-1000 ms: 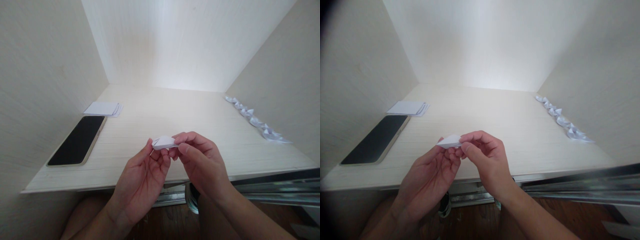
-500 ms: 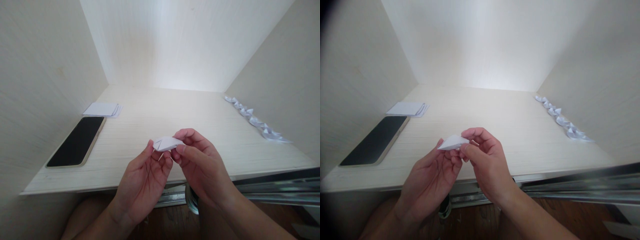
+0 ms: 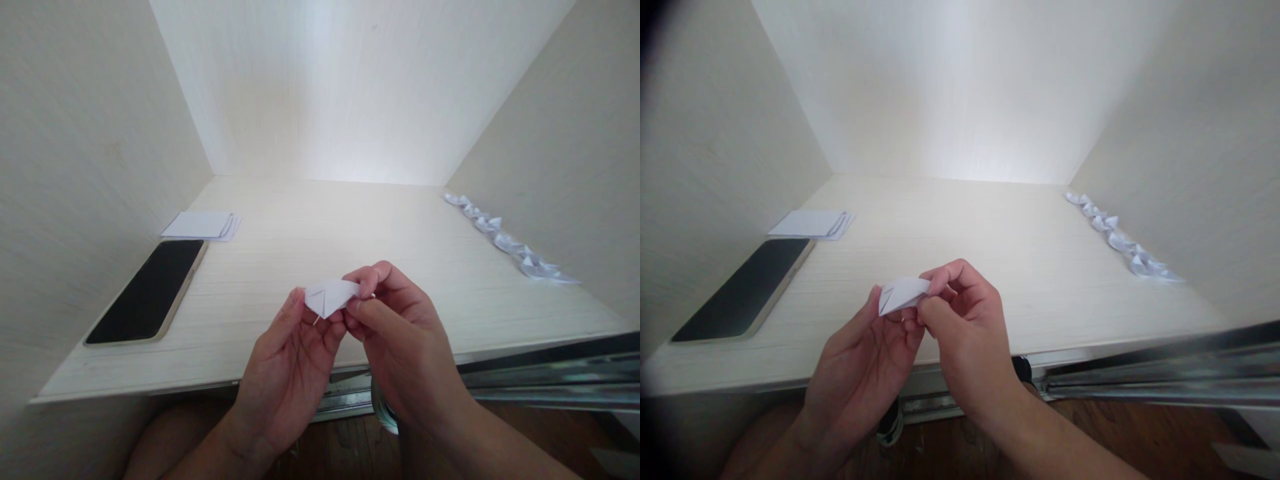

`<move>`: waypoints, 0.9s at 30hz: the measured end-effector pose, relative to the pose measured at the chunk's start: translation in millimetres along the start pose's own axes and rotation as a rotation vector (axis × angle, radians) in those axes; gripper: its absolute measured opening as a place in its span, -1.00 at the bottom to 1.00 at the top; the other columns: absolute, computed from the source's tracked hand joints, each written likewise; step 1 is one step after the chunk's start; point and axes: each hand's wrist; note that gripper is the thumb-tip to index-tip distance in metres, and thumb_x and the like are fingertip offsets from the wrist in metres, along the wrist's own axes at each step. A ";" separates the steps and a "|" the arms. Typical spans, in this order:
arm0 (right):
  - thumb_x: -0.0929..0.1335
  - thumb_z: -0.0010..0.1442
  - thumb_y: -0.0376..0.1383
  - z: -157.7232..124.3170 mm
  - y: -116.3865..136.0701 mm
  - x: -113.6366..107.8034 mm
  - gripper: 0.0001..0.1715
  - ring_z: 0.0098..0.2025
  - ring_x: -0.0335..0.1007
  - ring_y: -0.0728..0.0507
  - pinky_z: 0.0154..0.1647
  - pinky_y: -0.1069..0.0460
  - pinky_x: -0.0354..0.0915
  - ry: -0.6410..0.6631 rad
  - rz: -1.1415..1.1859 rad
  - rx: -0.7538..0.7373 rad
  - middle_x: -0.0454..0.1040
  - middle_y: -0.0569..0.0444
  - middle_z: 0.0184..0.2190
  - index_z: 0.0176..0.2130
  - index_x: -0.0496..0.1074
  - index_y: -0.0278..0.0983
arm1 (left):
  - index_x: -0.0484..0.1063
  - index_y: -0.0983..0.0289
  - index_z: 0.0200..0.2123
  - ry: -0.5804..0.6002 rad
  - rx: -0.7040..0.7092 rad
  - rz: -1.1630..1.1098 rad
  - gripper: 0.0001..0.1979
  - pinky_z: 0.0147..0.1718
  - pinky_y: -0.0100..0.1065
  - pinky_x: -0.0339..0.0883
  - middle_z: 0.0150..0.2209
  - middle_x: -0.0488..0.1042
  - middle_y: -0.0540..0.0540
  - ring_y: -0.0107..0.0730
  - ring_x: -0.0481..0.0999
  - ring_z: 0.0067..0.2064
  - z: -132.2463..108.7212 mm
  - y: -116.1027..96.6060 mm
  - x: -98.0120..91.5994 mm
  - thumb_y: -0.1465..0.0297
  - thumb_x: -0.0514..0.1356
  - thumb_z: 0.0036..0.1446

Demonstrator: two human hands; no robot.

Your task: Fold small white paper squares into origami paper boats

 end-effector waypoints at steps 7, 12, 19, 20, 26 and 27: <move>0.47 0.05 -0.49 2.9 -3.4 -8.7 -0.81 -0.40 0.46 0.03 -0.35 0.12 0.33 0.035 -0.050 -0.019 0.58 0.17 -0.43 -0.35 0.61 -0.21 | 0.62 0.48 -0.21 -0.041 -0.047 -0.043 -0.51 -0.18 -0.42 0.64 -0.24 0.69 0.22 -0.42 0.70 -0.29 0.9 -4.2 -0.9 0.48 -0.12 0.52; 0.48 0.17 -0.33 4.8 0.4 -17.1 -0.91 -0.42 0.44 0.01 -0.32 0.10 0.33 0.076 -0.113 0.001 0.56 0.12 -0.51 -0.35 0.68 -0.24 | 0.62 0.52 -0.23 -0.088 -0.098 -0.025 -0.51 -0.18 -0.45 0.63 -0.34 0.66 0.24 -0.33 0.71 -0.26 1.3 -9.5 -1.4 0.42 -0.07 0.52; 0.52 0.15 -0.38 4.2 0.5 -20.2 -0.93 -0.41 0.46 0.07 -0.31 0.15 0.36 0.119 -0.088 0.038 0.60 0.16 -0.45 -0.32 0.67 -0.20 | 0.62 0.50 -0.24 -0.047 -0.118 -0.051 -0.45 -0.15 -0.40 0.65 -0.32 0.69 0.21 -0.40 0.72 -0.31 0.8 -10.4 -3.9 0.44 -0.15 0.54; 0.52 0.15 -0.39 4.1 0.3 -19.6 -0.92 -0.41 0.46 0.07 -0.30 0.16 0.36 0.119 -0.082 0.040 0.60 0.17 -0.45 -0.32 0.67 -0.20 | 0.62 0.51 -0.24 -0.041 -0.118 -0.055 -0.45 -0.15 -0.40 0.64 -0.32 0.68 0.22 -0.41 0.72 -0.31 1.0 -10.2 -3.9 0.44 -0.15 0.54; 0.51 0.13 -0.43 3.7 0.7 -13.7 -0.88 -0.43 0.42 0.09 -0.34 0.17 0.33 0.094 -0.050 0.038 0.56 0.19 -0.47 -0.32 0.66 -0.20 | 0.62 0.52 -0.18 0.029 -0.121 -0.078 -0.49 -0.11 -0.38 0.64 -0.26 0.70 0.23 -0.41 0.71 -0.28 1.2 -8.9 -6.4 0.43 -0.11 0.54; 0.51 0.13 -0.43 3.5 0.8 -12.6 -0.88 -0.43 0.41 0.09 -0.35 0.18 0.32 0.087 -0.050 0.036 0.55 0.19 -0.47 -0.33 0.65 -0.21 | 0.62 0.51 -0.18 0.030 -0.117 -0.079 -0.51 -0.10 -0.38 0.63 -0.25 0.70 0.22 -0.41 0.71 -0.28 0.9 -8.6 -7.1 0.43 -0.09 0.53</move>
Point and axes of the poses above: each hand's wrist, its own z-axis towards the middle knuckle, its own x-axis out of the palm, y = z × x
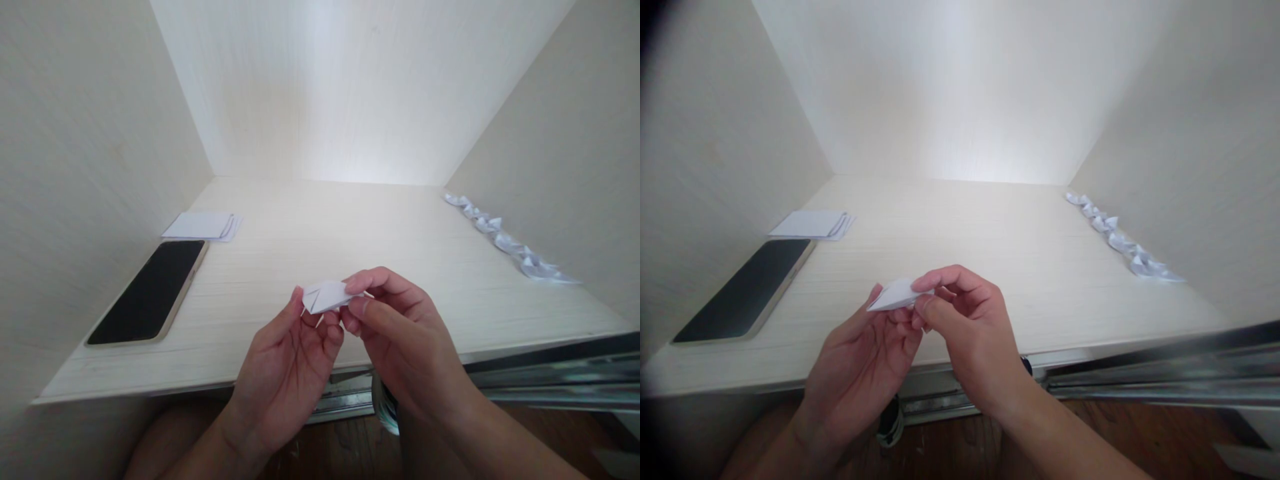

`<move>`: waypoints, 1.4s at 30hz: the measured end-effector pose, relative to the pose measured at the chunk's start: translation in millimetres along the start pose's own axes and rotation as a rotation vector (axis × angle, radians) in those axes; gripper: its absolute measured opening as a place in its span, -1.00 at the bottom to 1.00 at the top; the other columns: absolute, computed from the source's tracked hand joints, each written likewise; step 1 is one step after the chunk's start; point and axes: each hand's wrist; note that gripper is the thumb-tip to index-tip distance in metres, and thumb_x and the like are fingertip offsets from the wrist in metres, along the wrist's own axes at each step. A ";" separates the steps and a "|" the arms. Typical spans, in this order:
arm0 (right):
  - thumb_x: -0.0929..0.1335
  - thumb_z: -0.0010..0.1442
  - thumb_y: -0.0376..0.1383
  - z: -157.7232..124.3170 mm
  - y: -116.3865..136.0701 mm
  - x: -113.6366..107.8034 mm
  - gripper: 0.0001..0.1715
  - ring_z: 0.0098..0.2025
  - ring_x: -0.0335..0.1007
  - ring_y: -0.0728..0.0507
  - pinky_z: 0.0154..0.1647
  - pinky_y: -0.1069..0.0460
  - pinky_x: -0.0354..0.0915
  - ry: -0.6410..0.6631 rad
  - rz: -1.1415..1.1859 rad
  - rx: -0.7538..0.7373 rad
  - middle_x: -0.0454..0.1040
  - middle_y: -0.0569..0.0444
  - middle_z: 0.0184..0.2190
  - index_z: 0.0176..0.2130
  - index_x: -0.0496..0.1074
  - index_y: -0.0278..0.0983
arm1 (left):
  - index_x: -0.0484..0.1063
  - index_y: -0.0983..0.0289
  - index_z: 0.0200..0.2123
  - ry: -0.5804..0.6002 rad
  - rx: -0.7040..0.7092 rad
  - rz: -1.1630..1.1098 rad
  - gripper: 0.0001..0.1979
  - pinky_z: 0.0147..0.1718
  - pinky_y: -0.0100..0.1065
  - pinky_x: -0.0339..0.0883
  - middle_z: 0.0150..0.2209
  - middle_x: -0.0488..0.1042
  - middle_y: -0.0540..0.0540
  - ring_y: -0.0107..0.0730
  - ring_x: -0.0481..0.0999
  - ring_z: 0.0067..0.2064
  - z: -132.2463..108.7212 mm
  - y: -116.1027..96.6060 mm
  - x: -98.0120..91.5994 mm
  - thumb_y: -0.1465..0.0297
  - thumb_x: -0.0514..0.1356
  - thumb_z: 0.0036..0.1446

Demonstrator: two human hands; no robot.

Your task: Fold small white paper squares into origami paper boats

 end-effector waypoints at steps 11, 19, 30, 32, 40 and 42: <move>0.48 0.08 -0.44 -6.7 0.7 9.3 -0.86 -0.42 0.36 0.06 -0.41 0.16 0.28 -0.100 0.001 -0.040 0.52 0.20 -0.47 -0.32 0.58 -0.22 | 0.61 0.43 -0.18 0.025 0.064 0.146 -0.74 -0.12 -0.39 0.60 -0.24 0.65 0.18 -0.39 0.65 -0.26 0.6 5.6 -3.6 0.49 0.11 0.42; 0.43 0.09 -0.47 -5.0 1.4 12.8 -0.78 -0.52 0.31 0.05 -0.55 0.16 0.27 -0.132 -0.045 -0.123 0.48 0.23 -0.45 -0.39 0.36 -0.19 | 0.55 0.28 -0.19 0.056 0.092 0.297 -0.86 -0.14 -0.39 0.53 -0.24 0.58 0.10 -0.44 0.57 -0.28 -3.8 8.5 -3.4 0.52 0.18 0.35; 0.43 0.12 -0.44 -10.2 14.7 5.8 -0.86 -0.44 0.38 0.00 -0.45 0.11 0.31 -0.040 -0.235 -0.101 0.53 0.16 -0.44 -0.33 0.50 -0.19 | 0.67 0.12 -0.03 0.131 0.368 0.921 -0.61 -0.14 -0.39 0.50 -0.30 0.68 0.04 -0.33 0.64 -0.24 -16.8 -10.8 -2.5 0.61 0.43 0.10; 0.45 0.15 -0.41 -11.6 20.2 1.7 -0.88 -0.42 0.38 -0.01 -0.42 0.09 0.31 0.027 -0.303 -0.055 0.56 0.14 -0.40 -0.28 0.53 -0.18 | 0.70 0.14 -0.08 0.087 0.406 1.087 -0.56 -0.10 -0.38 0.50 -0.28 0.70 0.06 -0.31 0.66 -0.22 -22.2 -18.5 0.8 0.68 0.44 0.01; 0.48 0.23 -0.24 -15.8 25.4 -3.8 -0.92 -0.33 0.46 -0.10 -0.32 -0.02 0.37 0.138 -0.502 0.022 0.59 0.05 -0.34 -0.25 0.55 -0.19 | 0.73 0.16 -0.25 -0.037 0.608 1.209 -0.55 -0.25 -0.49 0.51 -0.33 0.71 0.05 -0.36 0.67 -0.34 -30.7 -15.0 10.0 0.75 0.49 -0.17; 0.49 0.21 -0.26 -14.4 25.3 -2.4 -0.94 -0.33 0.46 -0.10 -0.32 -0.01 0.36 0.115 -0.535 0.004 0.59 0.07 -0.35 -0.27 0.55 -0.19 | 0.73 0.17 -0.25 -0.055 0.586 1.203 -0.58 -0.24 -0.51 0.50 -0.33 0.71 0.05 -0.38 0.66 -0.33 -30.3 -14.8 10.0 0.73 0.49 -0.14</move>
Point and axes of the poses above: each hand's wrist, its own z-axis towards the middle knuckle, its own x-axis out of the palm, y = z × x
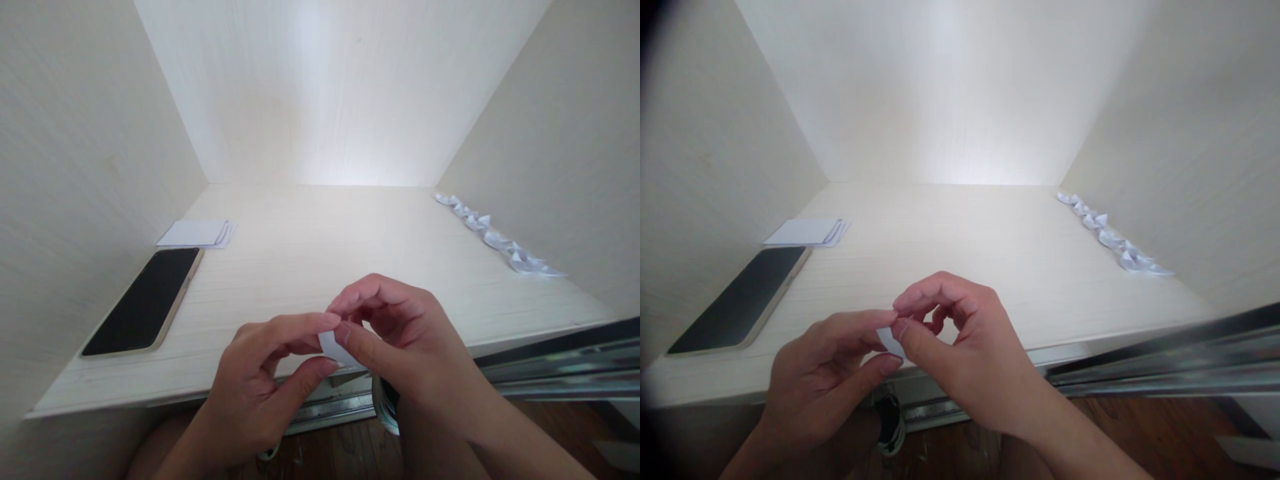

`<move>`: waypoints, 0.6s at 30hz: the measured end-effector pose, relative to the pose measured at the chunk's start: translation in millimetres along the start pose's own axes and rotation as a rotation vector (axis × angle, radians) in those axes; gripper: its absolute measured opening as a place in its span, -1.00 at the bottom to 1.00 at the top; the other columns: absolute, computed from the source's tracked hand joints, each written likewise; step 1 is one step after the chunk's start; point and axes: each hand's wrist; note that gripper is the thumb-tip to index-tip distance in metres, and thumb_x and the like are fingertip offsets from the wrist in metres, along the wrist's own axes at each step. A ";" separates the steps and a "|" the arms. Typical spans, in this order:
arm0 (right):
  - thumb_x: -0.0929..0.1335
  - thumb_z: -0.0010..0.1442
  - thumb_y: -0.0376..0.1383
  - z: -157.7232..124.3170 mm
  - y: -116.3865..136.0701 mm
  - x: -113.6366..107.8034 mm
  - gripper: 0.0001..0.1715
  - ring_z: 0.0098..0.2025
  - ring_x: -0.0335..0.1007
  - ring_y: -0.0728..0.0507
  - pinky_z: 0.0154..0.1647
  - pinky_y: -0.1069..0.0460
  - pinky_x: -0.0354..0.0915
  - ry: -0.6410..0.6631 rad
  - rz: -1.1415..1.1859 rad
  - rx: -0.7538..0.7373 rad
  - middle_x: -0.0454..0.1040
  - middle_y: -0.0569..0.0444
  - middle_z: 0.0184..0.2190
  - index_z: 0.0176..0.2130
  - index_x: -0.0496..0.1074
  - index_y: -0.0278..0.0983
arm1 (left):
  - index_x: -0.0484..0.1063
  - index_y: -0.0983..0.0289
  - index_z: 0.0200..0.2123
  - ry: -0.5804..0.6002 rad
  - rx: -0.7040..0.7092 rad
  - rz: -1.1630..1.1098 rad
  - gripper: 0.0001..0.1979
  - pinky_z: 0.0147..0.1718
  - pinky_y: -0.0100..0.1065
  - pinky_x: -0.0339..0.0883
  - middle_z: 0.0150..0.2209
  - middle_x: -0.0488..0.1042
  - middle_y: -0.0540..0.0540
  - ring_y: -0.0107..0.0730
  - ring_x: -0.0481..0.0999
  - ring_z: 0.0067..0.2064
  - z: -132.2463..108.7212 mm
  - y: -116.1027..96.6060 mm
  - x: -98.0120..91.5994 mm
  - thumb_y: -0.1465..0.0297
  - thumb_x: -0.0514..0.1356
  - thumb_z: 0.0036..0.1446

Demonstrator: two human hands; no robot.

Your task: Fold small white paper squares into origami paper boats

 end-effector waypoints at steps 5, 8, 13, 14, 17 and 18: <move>0.51 0.16 -0.34 3.4 1.2 1.8 -0.94 -0.34 0.46 -0.06 -0.30 0.01 0.36 -0.056 -0.071 -0.067 0.60 0.12 -0.37 -0.32 0.57 -0.18 | 0.73 0.17 -0.30 0.027 -0.097 -0.039 -0.65 -0.16 -0.49 0.47 -0.31 0.71 0.06 -0.34 0.66 -0.25 0.2 3.1 -5.6 0.72 0.47 -0.09; 0.51 0.17 -0.35 3.8 0.4 2.4 -0.93 -0.31 0.51 -0.07 -0.27 0.02 0.40 -0.072 -0.076 -0.074 0.61 0.13 -0.37 -0.32 0.56 -0.19 | 0.73 0.12 -0.30 -0.051 -0.051 -0.050 -0.64 -0.12 -0.46 0.48 -0.30 0.70 0.02 -0.32 0.66 -0.23 -1.0 4.7 -6.4 0.71 0.46 -0.06; 0.50 0.17 -0.37 4.5 -1.6 2.6 -0.93 -0.32 0.53 -0.06 -0.28 0.03 0.43 -0.066 -0.046 -0.051 0.61 0.14 -0.38 -0.32 0.55 -0.21 | 0.74 0.06 -0.27 0.138 0.012 0.136 -0.55 -0.11 -0.39 0.51 -0.29 0.72 0.01 -0.24 0.69 -0.22 4.0 3.1 -15.5 0.73 0.47 -0.11; 0.50 0.16 -0.37 4.9 -1.7 2.4 -0.92 -0.32 0.54 -0.06 -0.28 0.04 0.43 -0.065 -0.031 -0.045 0.61 0.14 -0.38 -0.31 0.55 -0.21 | 0.74 0.06 -0.27 0.135 0.010 0.162 -0.54 -0.09 -0.41 0.51 -0.28 0.72 0.00 -0.25 0.69 -0.21 5.6 1.9 -17.5 0.74 0.47 -0.12; 0.50 0.15 -0.38 6.5 -2.0 1.2 -0.92 -0.33 0.53 -0.05 -0.28 0.03 0.43 -0.052 0.002 -0.033 0.62 0.13 -0.38 -0.31 0.55 -0.22 | 0.73 0.11 -0.28 0.136 -0.091 0.125 -0.56 -0.14 -0.43 0.51 -0.28 0.72 0.03 -0.26 0.70 -0.24 8.2 -2.3 -18.3 0.76 0.46 -0.12; 0.50 0.14 -0.39 7.2 -2.1 0.9 -0.92 -0.34 0.52 -0.05 -0.29 0.04 0.42 -0.046 0.006 -0.027 0.62 0.13 -0.38 -0.32 0.55 -0.23 | 0.73 0.13 -0.29 0.129 -0.117 0.103 -0.58 -0.16 -0.44 0.51 -0.28 0.72 0.04 -0.26 0.70 -0.26 8.1 -3.6 -16.7 0.77 0.45 -0.12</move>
Point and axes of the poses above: each hand's wrist, its own z-axis towards the middle knuckle, its own x-axis out of the palm, y = z × x
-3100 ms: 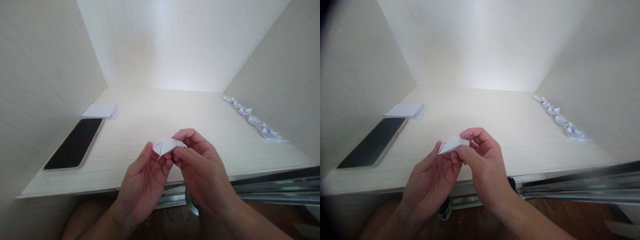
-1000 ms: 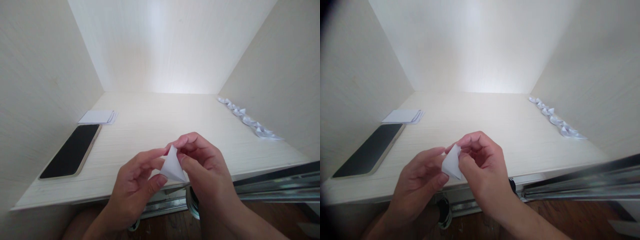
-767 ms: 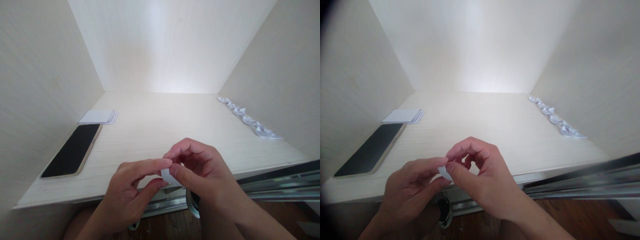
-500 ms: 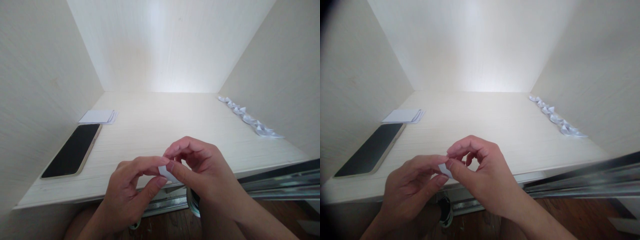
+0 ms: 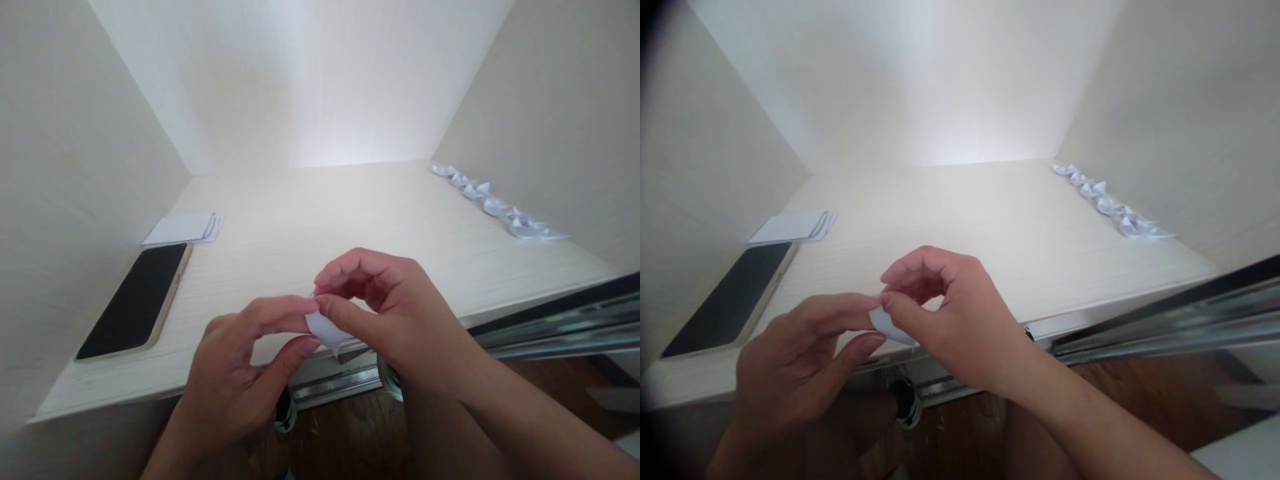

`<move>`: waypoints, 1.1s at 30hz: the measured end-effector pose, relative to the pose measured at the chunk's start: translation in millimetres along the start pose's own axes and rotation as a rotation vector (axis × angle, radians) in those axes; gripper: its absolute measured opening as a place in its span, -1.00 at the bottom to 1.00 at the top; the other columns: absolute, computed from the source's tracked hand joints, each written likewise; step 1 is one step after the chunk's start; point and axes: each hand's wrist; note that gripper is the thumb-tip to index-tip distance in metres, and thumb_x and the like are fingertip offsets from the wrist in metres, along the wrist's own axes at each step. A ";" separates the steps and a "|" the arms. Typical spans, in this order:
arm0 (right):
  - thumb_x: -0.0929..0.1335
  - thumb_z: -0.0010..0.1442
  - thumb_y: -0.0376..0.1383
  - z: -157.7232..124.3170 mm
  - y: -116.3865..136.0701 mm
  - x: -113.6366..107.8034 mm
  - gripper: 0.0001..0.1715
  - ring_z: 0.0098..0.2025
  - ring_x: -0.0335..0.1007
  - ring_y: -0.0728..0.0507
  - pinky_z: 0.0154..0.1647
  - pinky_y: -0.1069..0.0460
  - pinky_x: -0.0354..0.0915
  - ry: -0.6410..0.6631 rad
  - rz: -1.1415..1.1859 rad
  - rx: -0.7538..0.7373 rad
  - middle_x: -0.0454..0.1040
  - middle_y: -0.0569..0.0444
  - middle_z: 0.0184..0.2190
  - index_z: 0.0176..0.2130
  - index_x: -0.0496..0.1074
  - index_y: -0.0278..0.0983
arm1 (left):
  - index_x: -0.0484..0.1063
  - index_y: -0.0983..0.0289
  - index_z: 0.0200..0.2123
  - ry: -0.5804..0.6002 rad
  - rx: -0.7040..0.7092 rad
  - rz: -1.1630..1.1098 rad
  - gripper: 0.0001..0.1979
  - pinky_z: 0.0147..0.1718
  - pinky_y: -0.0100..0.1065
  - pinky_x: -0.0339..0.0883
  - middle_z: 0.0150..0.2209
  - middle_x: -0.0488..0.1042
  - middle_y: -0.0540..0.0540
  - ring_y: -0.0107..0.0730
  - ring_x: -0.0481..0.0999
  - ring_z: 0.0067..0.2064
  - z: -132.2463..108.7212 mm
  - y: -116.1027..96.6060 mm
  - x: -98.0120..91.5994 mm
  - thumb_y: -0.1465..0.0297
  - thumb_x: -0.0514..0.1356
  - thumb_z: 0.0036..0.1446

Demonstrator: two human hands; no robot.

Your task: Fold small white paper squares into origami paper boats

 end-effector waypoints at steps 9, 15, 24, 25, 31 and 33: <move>0.52 0.07 -0.42 3.1 -1.3 1.3 -0.89 -0.42 0.51 -0.05 -0.42 0.06 0.36 -0.032 0.014 0.094 0.62 0.13 -0.46 -0.35 0.58 -0.24 | 0.70 0.21 -0.27 -0.052 0.132 0.133 -0.67 -0.29 -0.52 0.51 -0.38 0.69 0.03 -0.37 0.68 -0.36 -2.2 -6.0 14.6 0.71 0.46 -0.08; 0.54 0.04 -0.41 3.2 3.6 2.2 -0.89 -0.44 0.53 -0.07 -0.46 0.06 0.40 -0.077 -0.020 0.113 0.64 0.11 -0.49 -0.38 0.59 -0.25 | 0.71 0.18 -0.33 -0.090 0.145 0.163 -0.64 -0.29 -0.51 0.55 -0.39 0.69 0.02 -0.36 0.69 -0.37 0.2 -6.0 13.4 0.70 0.51 -0.17; 0.54 0.01 -0.43 0.7 8.5 5.4 -0.89 -0.44 0.57 -0.09 -0.45 0.05 0.43 -0.132 -0.065 0.100 0.65 0.09 -0.49 -0.42 0.59 -0.25 | 0.70 0.14 -0.35 -0.122 0.246 0.202 -0.67 -0.36 -0.53 0.57 -0.41 0.68 -0.04 -0.42 0.66 -0.41 2.1 -0.5 13.8 0.65 0.54 -0.17; 0.54 0.01 -0.43 0.6 9.5 6.1 -0.88 -0.43 0.58 -0.09 -0.45 0.06 0.43 -0.130 -0.054 0.102 0.65 0.09 -0.49 -0.42 0.59 -0.25 | 0.71 0.14 -0.34 -0.130 0.298 0.204 -0.67 -0.37 -0.53 0.57 -0.41 0.69 -0.05 -0.42 0.67 -0.41 2.8 1.6 14.1 0.64 0.54 -0.16; 0.53 0.02 -0.45 0.2 14.5 7.0 -0.85 -0.43 0.57 -0.03 -0.46 0.13 0.42 -0.103 -0.010 0.149 0.66 0.14 -0.48 -0.36 0.56 -0.25 | 0.68 0.12 -0.24 -0.073 0.482 0.263 -0.64 -0.38 -0.61 0.56 -0.35 0.71 -0.12 -0.51 0.68 -0.39 5.8 10.8 11.0 0.66 0.48 -0.05; 0.52 0.02 -0.46 -0.5 14.2 6.3 -0.84 -0.41 0.57 -0.02 -0.42 0.14 0.43 -0.086 -0.014 0.127 0.66 0.15 -0.46 -0.35 0.56 -0.25 | 0.67 0.13 -0.25 -0.061 0.488 0.275 -0.65 -0.39 -0.63 0.55 -0.36 0.70 -0.13 -0.53 0.67 -0.40 6.7 11.3 9.1 0.65 0.49 -0.06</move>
Point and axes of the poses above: each hand's wrist, its own z-axis towards the middle knuckle, its own x-axis out of the palm, y = z × x
